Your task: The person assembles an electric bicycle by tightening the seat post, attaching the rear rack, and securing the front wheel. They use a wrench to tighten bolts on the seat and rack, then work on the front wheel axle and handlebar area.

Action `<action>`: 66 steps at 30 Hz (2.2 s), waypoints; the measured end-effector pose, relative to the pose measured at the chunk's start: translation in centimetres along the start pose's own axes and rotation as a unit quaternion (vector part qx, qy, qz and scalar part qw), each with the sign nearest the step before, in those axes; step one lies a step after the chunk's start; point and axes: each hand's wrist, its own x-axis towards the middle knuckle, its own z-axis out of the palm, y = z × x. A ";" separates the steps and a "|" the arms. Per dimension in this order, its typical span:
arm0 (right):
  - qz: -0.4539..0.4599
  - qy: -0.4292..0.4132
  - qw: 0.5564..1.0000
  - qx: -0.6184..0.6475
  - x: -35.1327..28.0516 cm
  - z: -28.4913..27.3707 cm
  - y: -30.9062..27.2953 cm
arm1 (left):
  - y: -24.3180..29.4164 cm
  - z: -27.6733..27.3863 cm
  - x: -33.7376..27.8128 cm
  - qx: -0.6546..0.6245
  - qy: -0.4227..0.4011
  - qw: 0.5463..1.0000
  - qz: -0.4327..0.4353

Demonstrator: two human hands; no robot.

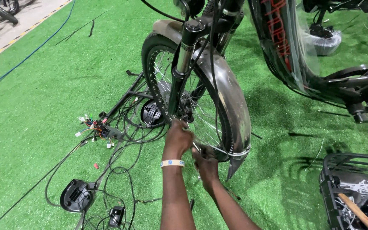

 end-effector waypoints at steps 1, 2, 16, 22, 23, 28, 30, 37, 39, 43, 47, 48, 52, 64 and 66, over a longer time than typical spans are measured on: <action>0.058 0.002 0.998 0.004 0.1 -1.1 0.9 | 1.9 -1.1 -1.0 0.017 -0.072 0.997 -0.034; 0.119 0.001 0.993 0.007 -0.2 -2.1 2.1 | 3.3 -2.3 -2.4 0.034 -0.143 0.987 -0.070; 0.146 0.007 0.984 -0.103 -9.7 -4.2 -12.2 | 0.5 -2.8 -2.7 -0.195 0.167 0.964 0.074; 0.097 0.085 0.989 -0.071 -12.4 -5.8 -21.4 | 7.2 -5.1 -2.5 -0.201 0.178 0.963 0.014; 0.078 0.102 0.990 -0.062 -12.9 -6.3 -22.5 | 7.8 -5.5 -2.1 -0.171 0.177 0.969 -0.016; 0.087 0.147 0.982 -0.084 -17.2 -4.9 -28.3 | 8.0 -7.5 -0.9 -0.084 0.178 0.975 0.099; 0.088 0.151 0.980 -0.094 -18.4 -4.7 -29.3 | 7.8 -7.6 -1.2 -0.112 0.197 0.968 0.108; 0.040 0.124 0.972 -0.196 -17.2 -0.7 -35.2 | 15.9 -13.4 -5.5 -0.274 0.251 0.925 0.077; 0.025 0.123 0.956 -0.265 -16.3 2.0 -37.7 | 18.2 -15.4 -6.1 -0.234 0.218 0.941 0.113; -0.142 0.035 0.936 -0.321 -13.5 7.6 -40.4 | 21.7 -18.6 -5.9 -0.054 0.118 0.958 0.257; -0.163 -0.017 0.912 -0.375 -10.4 11.4 -39.5 | 22.7 -20.5 -4.5 0.046 0.023 0.967 0.249; -0.163 -0.020 0.913 -0.374 -11.3 11.7 -39.6 | 23.0 -20.8 -4.5 0.048 0.026 0.967 0.248; -0.167 0.016 0.898 -0.407 -9.9 12.0 -37.5 | 24.2 -21.8 -5.5 0.028 -0.029 0.972 0.232; -0.494 0.083 0.806 -0.317 -9.8 11.0 -40.7 | 27.7 -23.1 -7.0 0.072 -0.064 0.987 0.128; -0.506 0.123 0.815 -0.254 -10.2 11.6 -44.0 | 27.3 -22.7 -6.6 0.036 -0.074 0.990 0.112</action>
